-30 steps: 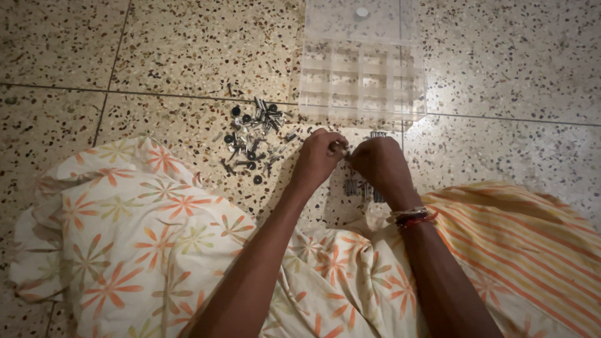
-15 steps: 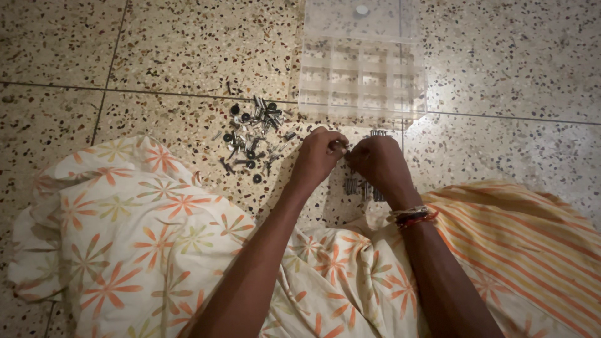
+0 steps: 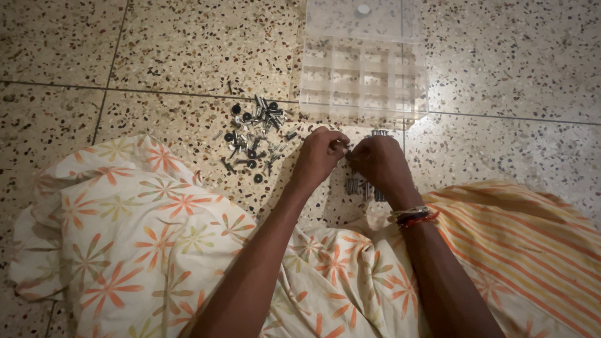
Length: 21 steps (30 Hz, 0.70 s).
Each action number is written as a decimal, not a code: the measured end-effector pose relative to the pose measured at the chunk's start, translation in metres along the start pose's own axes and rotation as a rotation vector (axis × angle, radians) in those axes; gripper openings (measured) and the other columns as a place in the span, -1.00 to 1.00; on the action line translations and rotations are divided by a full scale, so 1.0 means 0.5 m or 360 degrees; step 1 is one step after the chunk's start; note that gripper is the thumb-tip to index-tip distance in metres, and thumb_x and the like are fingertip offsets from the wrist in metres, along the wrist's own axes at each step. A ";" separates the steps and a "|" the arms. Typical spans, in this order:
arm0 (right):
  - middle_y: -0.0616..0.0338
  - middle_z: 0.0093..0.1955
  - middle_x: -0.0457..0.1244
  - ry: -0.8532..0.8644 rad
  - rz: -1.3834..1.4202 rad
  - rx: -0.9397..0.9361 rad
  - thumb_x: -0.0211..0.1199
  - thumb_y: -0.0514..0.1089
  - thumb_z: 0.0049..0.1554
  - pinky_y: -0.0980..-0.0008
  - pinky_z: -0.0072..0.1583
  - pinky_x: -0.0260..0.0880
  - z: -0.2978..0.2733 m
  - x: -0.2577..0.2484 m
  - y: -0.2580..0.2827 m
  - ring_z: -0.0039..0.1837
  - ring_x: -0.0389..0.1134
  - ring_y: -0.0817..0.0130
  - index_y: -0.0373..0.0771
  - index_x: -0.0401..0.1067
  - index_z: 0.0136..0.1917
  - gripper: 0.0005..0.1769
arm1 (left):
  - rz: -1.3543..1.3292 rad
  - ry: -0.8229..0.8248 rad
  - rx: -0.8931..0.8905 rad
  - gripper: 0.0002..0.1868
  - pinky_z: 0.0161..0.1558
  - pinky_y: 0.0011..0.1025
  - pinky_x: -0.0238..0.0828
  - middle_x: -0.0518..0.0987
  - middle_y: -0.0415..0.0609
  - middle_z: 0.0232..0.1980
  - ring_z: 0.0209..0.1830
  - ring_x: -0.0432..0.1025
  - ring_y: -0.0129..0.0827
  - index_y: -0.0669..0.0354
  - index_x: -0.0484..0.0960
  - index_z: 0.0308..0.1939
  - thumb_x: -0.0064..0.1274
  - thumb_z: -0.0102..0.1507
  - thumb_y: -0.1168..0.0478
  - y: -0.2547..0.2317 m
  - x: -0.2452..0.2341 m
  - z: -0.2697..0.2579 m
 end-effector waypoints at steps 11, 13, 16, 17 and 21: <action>-0.15 -0.33 0.34 0.0049 0.0029 0.0071 0.45 -0.09 -0.04 0.16 -0.17 0.41 0.000 0.001 -0.004 -0.30 0.41 -0.02 -0.30 0.60 -0.24 -0.78 | -0.0031 0.0007 0.0040 -0.78 -0.17 -0.40 0.55 0.59 0.02 -0.20 -0.30 0.57 -0.32 0.21 0.74 -0.11 0.26 0.15 0.38 0.002 -0.001 -0.001; -0.16 -0.32 0.34 0.0071 0.0014 0.0090 0.45 -0.09 -0.04 0.16 -0.16 0.41 0.002 0.002 -0.006 -0.30 0.41 -0.03 -0.29 0.60 -0.24 -0.79 | -0.0033 0.0010 0.0035 -0.78 -0.17 -0.39 0.54 0.59 0.02 -0.21 -0.30 0.57 -0.31 0.21 0.74 -0.11 0.27 0.15 0.38 -0.001 -0.002 0.000; -0.19 -0.32 0.33 0.0107 -0.0038 0.0122 0.44 -0.10 -0.02 0.16 -0.15 0.42 0.004 0.005 -0.008 -0.29 0.41 -0.05 -0.30 0.60 -0.23 -0.79 | 0.0009 0.0037 -0.0016 -0.78 -0.16 -0.36 0.53 0.59 0.02 -0.22 -0.29 0.56 -0.29 0.19 0.74 -0.11 0.29 0.15 0.35 -0.005 -0.003 -0.001; -0.18 -0.31 0.33 0.0086 -0.0032 0.0083 0.43 -0.11 -0.03 0.16 -0.16 0.42 0.004 0.004 -0.005 -0.28 0.41 -0.05 -0.30 0.60 -0.23 -0.80 | 0.0031 0.0036 -0.0022 -0.78 -0.16 -0.35 0.52 0.59 0.02 -0.22 -0.29 0.55 -0.29 0.19 0.74 -0.11 0.30 0.15 0.33 -0.007 -0.003 -0.001; -0.14 -0.31 0.34 0.0051 0.0052 -0.0004 0.43 -0.09 -0.07 0.15 -0.17 0.41 0.001 -0.002 0.002 -0.28 0.42 -0.04 -0.26 0.61 -0.23 -0.80 | 0.0098 0.0053 -0.0053 -0.82 -0.14 -0.35 0.55 0.59 -0.01 -0.19 -0.24 0.56 -0.31 0.16 0.74 -0.13 0.26 0.19 0.31 -0.008 0.007 0.000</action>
Point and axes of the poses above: each hand's wrist, its own z-axis towards the middle knuckle, its own x-axis out of the palm, y = z × x, the point moved 6 cm from there along z, towards the middle knuckle
